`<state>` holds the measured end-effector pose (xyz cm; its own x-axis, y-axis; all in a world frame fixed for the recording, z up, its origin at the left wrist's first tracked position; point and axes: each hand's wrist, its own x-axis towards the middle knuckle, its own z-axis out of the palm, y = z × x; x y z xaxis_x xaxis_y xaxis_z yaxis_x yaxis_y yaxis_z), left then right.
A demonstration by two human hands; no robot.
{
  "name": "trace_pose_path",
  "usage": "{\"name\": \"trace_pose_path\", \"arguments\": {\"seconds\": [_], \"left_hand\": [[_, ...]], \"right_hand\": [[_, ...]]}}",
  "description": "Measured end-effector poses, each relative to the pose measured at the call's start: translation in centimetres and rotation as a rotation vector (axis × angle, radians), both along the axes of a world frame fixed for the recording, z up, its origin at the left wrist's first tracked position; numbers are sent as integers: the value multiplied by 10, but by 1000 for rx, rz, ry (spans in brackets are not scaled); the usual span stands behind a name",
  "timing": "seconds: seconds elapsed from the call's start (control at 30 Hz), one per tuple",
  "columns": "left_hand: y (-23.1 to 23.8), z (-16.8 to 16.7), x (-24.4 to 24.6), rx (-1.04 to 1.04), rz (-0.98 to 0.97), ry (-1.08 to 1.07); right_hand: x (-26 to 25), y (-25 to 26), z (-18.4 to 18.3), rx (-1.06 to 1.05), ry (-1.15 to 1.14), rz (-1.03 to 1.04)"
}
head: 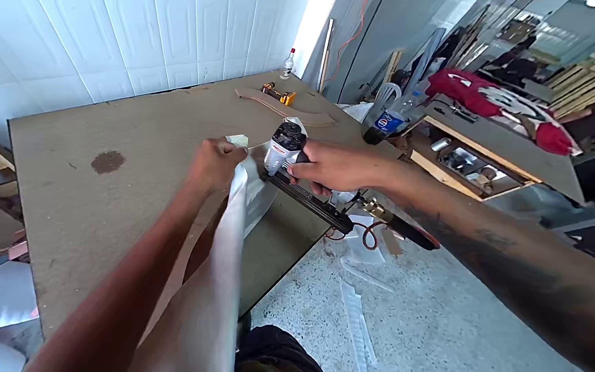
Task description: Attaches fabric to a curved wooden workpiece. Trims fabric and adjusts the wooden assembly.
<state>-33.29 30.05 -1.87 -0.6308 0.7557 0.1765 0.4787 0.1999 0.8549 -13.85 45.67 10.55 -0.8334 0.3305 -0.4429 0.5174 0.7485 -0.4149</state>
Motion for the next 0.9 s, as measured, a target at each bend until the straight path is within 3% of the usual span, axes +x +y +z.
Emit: {"name": "trace_pose_path", "arguments": {"seconds": [0.13,0.23,0.27,0.33,0.4,0.47,0.57,0.63,0.77,0.9], "left_hand": [[-36,48,34,-502,-31,157],[-51,44,63,-631,-53,282],[-54,32,67,-564,-55,315],[-60,-1,68,-202,0,372],[-62,-12,67,32,57,375],[-63,-13,70,130,75,311],[-64,-9,73,293,333,261],[-60,-9,77,317,373,254],[-62,-9,75,480,301,175],[-55,-6,57,747,-9,14]], "right_hand": [[14,9,-6,-49,58,3],[21,12,-13,-62,91,-14],[22,13,-15,-65,101,-20],[24,14,-19,-76,120,-20],[27,16,-21,-75,140,-12],[32,16,-23,-60,155,3],[34,15,-25,-85,188,30],[35,12,-26,-130,185,34],[27,0,-20,-97,152,69],[21,-2,-16,-92,137,49]]}}
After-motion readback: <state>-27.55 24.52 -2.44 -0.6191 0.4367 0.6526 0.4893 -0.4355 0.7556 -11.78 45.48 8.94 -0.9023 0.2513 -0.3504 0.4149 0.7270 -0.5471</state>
